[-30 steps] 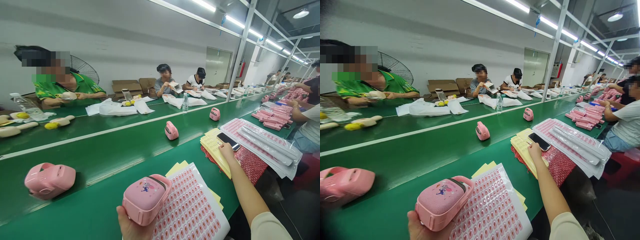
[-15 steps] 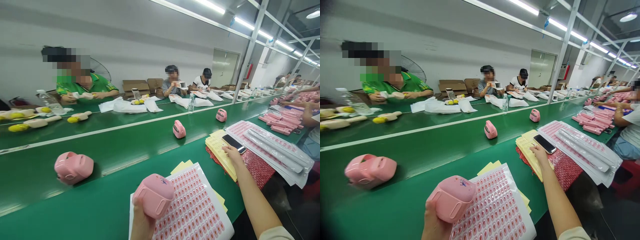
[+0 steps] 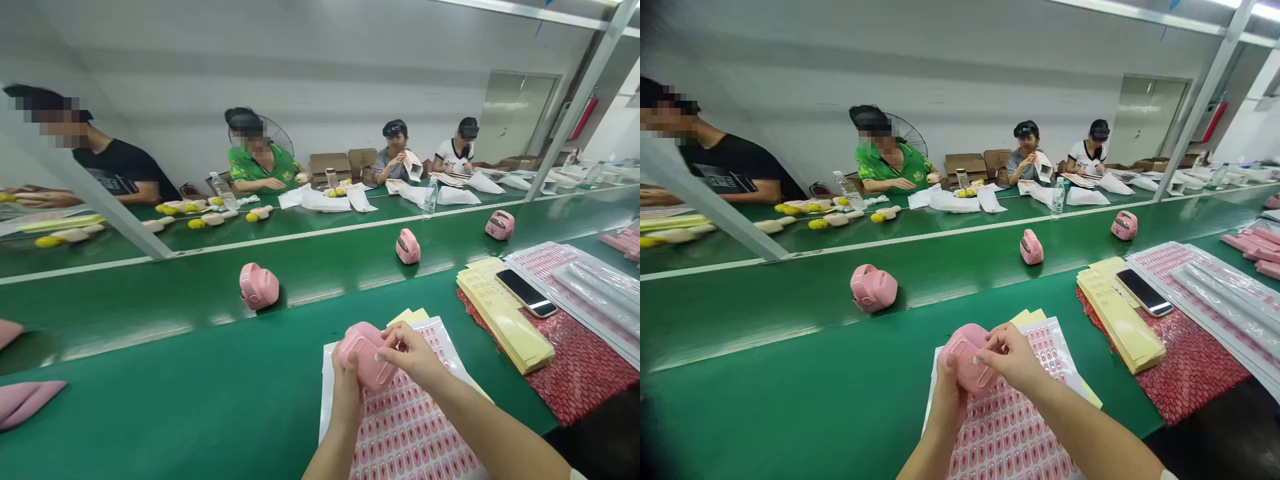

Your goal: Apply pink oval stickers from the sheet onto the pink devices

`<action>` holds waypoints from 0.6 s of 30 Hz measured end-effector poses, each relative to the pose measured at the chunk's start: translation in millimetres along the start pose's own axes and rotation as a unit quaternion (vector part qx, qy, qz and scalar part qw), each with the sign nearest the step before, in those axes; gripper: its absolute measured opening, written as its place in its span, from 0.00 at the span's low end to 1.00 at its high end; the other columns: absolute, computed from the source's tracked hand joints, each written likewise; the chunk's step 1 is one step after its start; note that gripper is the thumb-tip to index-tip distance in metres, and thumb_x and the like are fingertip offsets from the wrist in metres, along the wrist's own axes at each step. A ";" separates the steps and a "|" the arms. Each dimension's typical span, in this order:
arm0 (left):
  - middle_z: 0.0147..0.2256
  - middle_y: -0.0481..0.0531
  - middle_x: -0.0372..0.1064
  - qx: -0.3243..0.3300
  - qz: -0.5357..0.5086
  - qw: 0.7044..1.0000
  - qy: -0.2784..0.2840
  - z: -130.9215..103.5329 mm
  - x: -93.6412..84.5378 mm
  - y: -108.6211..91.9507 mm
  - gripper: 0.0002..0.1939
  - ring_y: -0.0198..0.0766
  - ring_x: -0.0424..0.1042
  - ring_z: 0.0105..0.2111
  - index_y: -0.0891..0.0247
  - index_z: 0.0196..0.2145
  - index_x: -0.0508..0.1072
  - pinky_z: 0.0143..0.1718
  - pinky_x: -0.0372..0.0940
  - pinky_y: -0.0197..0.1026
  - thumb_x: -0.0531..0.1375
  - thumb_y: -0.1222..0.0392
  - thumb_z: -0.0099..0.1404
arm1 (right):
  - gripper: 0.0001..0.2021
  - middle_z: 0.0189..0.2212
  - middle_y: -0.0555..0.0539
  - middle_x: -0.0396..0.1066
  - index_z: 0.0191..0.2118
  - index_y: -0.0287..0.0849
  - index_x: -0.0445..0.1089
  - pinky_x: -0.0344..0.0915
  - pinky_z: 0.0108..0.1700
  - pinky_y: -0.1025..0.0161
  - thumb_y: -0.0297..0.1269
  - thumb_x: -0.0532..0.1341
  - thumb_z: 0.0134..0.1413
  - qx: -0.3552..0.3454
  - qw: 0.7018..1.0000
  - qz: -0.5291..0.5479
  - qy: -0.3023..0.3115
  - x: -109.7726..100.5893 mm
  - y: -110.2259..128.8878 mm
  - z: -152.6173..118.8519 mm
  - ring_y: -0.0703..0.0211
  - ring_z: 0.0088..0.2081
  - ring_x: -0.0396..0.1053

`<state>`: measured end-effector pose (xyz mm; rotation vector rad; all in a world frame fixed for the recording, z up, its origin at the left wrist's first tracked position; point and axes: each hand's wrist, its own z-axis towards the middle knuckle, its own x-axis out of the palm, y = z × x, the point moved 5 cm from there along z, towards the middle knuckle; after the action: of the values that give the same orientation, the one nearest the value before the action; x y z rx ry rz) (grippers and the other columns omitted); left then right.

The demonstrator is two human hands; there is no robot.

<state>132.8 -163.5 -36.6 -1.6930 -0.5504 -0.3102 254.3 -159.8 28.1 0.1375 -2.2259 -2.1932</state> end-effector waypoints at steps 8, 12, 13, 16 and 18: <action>0.43 0.56 0.63 -0.006 -0.002 1.000 -0.013 -2.9 1.8 1.3 0.38 0.46 0.67 0.40 0.57 0.51 0.56 0.36 0.64 0.44 0.59 0.37 0.46 | 0.08 0.34 0.47 0.57 0.18 0.42 0.62 0.59 0.38 0.58 0.39 0.60 0.36 0.001 1.000 -0.005 -0.026 2.7 1.0 -2.4 0.57 0.35 0.61; 0.42 0.55 0.63 -0.007 -0.009 1.000 -0.024 -2.9 0.0 2.9 0.37 0.45 0.67 0.40 0.57 0.51 0.55 0.36 0.64 0.44 0.58 0.38 0.47 | 0.07 0.35 0.46 0.57 0.19 0.42 0.63 0.59 0.40 0.57 0.38 0.60 0.37 -0.005 0.999 -0.006 -0.040 3.8 -3.6 -2.9 0.56 0.36 0.60; 0.42 0.55 0.63 -0.008 -0.011 1.000 -0.024 -2.5 -0.4 3.5 0.37 0.45 0.68 0.39 0.57 0.51 0.55 0.36 0.65 0.44 0.58 0.38 0.48 | 0.07 0.35 0.46 0.57 0.19 0.42 0.63 0.59 0.40 0.56 0.38 0.60 0.37 -0.008 0.999 -0.010 -0.040 4.1 -4.3 -2.9 0.56 0.37 0.60; 0.42 0.55 0.63 -0.012 -0.013 1.000 -0.023 -1.2 -1.8 5.5 0.37 0.45 0.67 0.40 0.57 0.51 0.55 0.36 0.65 0.44 0.59 0.38 0.47 | 0.06 0.36 0.46 0.58 0.19 0.42 0.63 0.60 0.40 0.56 0.36 0.59 0.39 -0.028 0.998 -0.035 -0.046 5.3 -4.2 -3.5 0.56 0.37 0.60; 0.43 0.55 0.62 -0.012 -0.013 1.000 -0.019 -0.8 -2.1 6.1 0.37 0.45 0.67 0.41 0.56 0.51 0.54 0.37 0.65 0.43 0.59 0.38 0.47 | 0.06 0.36 0.46 0.58 0.19 0.42 0.63 0.60 0.40 0.56 0.35 0.59 0.41 -0.048 0.996 -0.056 -0.055 6.1 -3.0 -4.7 0.56 0.38 0.61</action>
<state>134.3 -165.4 -42.7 -1.7186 -0.5983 -0.3045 248.7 -164.9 24.8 0.1484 -2.2132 -2.4178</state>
